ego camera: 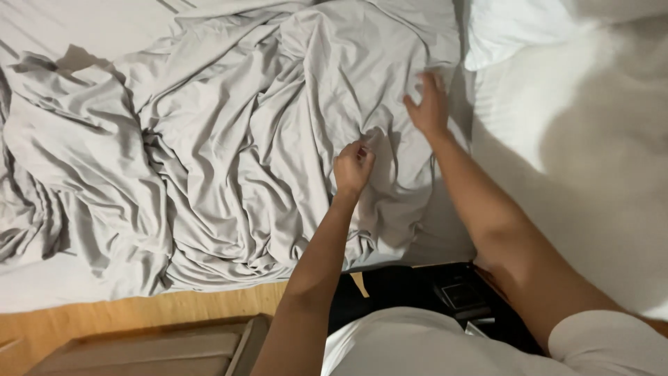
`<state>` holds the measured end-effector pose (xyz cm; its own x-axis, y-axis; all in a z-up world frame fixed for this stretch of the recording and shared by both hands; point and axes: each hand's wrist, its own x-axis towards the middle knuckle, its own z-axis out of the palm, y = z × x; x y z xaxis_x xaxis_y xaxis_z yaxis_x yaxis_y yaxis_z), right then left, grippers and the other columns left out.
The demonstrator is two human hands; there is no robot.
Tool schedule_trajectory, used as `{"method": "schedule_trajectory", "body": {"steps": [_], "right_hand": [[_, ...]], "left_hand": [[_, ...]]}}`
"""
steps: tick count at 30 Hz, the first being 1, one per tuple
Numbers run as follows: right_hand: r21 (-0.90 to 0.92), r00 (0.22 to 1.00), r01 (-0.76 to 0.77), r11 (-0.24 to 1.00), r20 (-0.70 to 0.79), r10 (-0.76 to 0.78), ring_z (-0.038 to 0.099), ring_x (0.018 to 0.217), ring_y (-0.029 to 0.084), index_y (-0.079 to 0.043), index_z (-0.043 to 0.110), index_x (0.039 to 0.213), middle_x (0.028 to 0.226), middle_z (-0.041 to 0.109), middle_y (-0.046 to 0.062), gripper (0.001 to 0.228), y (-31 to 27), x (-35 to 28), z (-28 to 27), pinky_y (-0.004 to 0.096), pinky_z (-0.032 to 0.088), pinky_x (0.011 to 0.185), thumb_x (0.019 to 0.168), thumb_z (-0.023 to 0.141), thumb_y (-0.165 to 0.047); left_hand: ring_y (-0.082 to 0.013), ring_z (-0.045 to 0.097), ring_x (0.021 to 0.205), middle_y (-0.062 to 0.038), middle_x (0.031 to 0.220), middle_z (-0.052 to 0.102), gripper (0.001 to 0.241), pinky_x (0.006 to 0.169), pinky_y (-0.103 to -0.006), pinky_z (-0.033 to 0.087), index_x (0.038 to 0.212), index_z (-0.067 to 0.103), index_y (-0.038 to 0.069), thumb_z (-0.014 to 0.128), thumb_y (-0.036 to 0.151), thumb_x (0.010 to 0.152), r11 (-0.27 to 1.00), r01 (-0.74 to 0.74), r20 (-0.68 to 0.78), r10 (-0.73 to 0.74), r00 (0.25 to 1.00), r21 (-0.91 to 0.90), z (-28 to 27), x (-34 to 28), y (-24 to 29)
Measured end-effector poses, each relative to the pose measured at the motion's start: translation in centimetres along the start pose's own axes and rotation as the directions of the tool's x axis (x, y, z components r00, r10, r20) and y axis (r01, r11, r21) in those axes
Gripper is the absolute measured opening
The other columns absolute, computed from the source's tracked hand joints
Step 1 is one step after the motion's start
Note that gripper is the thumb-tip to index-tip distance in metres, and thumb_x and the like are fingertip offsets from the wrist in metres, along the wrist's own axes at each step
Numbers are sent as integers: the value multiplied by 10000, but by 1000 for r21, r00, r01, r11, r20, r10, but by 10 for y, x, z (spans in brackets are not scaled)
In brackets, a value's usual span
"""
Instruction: The person folds a white sheet on a bed by gathering and rolling it into a compact bundle. They then walk to a white cabinet, open a drawer, and place the folded sheet inside.
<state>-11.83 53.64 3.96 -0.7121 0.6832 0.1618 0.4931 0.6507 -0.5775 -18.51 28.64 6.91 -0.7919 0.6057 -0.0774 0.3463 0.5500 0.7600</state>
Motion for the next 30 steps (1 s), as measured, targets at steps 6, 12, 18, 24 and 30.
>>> {"method": "schedule_trajectory", "body": {"steps": [6,12,18,24,30], "right_hand": [[-281,990,-138,950,-19,139,382,1418,489,-77,479,1535,1572,337,286,776,26,76,32,591,369,1099,943,869,-393],[-51,883,-379,924,279,377,201,1590,397,-185,3,1642,1740,137,160,1105,-2,117,13,555,111,1227,1025,873,-475],[-276,830,-361,891,341,442,416,1229,543,-190,595,1355,1266,575,223,456,13,142,47,668,262,996,959,734,-368],[-30,942,-271,962,198,272,424,680,239,-148,351,698,640,309,21,440,75,124,58,381,263,966,1108,504,-200],[389,752,-628,674,82,654,516,1011,281,-142,616,910,1061,545,126,265,139,85,71,432,387,915,900,455,-353]], "left_hand": [[-207,693,724,-16,809,730,193,679,-395,538,932,739,136,614,258,849,996,52,3,-52,999,-70,-24,20,-2],[-238,677,727,-62,808,701,254,694,-378,527,1024,714,96,589,278,898,985,34,74,-22,997,-170,-25,24,-38],[-245,664,783,-68,919,711,243,754,-367,519,1023,702,96,575,270,909,962,42,136,-5,991,-271,-16,37,-60],[-270,662,826,-96,973,705,211,798,-377,521,1064,697,88,610,173,892,959,-41,133,81,988,-281,-16,61,-77],[-258,673,829,-83,970,720,230,790,-374,540,1065,705,94,580,237,935,968,-68,137,103,985,-240,-31,82,-63]]}}
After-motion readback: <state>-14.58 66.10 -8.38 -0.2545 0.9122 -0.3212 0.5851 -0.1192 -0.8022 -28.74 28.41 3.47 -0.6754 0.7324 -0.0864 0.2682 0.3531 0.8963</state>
